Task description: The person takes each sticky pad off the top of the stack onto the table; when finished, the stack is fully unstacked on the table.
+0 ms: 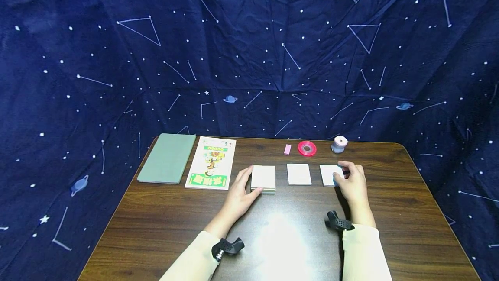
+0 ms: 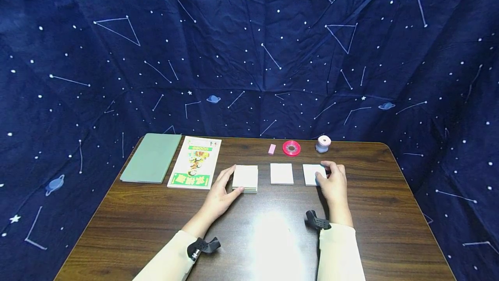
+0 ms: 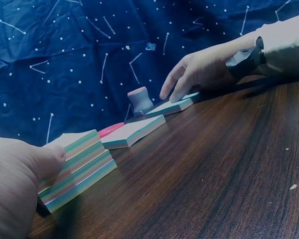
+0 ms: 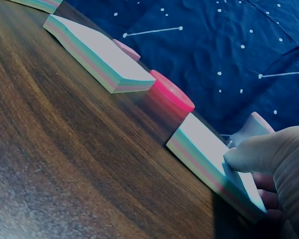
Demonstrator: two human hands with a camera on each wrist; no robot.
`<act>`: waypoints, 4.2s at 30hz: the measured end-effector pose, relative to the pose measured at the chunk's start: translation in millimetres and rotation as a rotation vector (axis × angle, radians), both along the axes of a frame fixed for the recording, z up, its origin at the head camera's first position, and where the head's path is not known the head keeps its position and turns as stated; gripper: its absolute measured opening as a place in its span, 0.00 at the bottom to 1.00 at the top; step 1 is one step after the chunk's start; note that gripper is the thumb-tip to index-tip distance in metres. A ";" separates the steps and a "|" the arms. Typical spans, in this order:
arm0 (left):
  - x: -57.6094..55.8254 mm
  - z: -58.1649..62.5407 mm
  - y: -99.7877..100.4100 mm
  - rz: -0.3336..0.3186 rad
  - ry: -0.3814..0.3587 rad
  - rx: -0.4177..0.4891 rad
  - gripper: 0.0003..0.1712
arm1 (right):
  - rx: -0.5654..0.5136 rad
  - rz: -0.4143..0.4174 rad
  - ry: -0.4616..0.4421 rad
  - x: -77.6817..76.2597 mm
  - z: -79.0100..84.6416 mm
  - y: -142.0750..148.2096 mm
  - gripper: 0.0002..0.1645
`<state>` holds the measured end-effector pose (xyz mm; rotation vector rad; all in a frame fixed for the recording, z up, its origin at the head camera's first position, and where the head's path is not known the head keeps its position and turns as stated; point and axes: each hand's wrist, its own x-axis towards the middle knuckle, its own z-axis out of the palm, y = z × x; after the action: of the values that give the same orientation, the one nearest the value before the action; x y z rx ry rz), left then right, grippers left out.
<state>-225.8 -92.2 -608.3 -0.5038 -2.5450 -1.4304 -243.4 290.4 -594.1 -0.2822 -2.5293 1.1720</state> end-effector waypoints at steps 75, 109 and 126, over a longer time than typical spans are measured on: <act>-3.0 15.0 -5.3 -0.010 -0.183 -0.066 0.49 | -0.216 0.512 -0.072 10.9 17.3 -175.4 0.48; -9.3 -7.6 -9.6 -0.022 -0.053 -0.066 0.50 | -0.091 0.482 0.180 25.8 4.5 -182.2 0.48; -6.0 1.7 -8.3 -0.019 -0.010 -0.070 0.45 | -0.181 0.571 0.479 26.4 2.5 -178.7 0.32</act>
<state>-231.8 -100.5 -606.6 -0.5340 -2.6125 -1.3570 -217.0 111.7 -591.6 0.6490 -2.1244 1.4529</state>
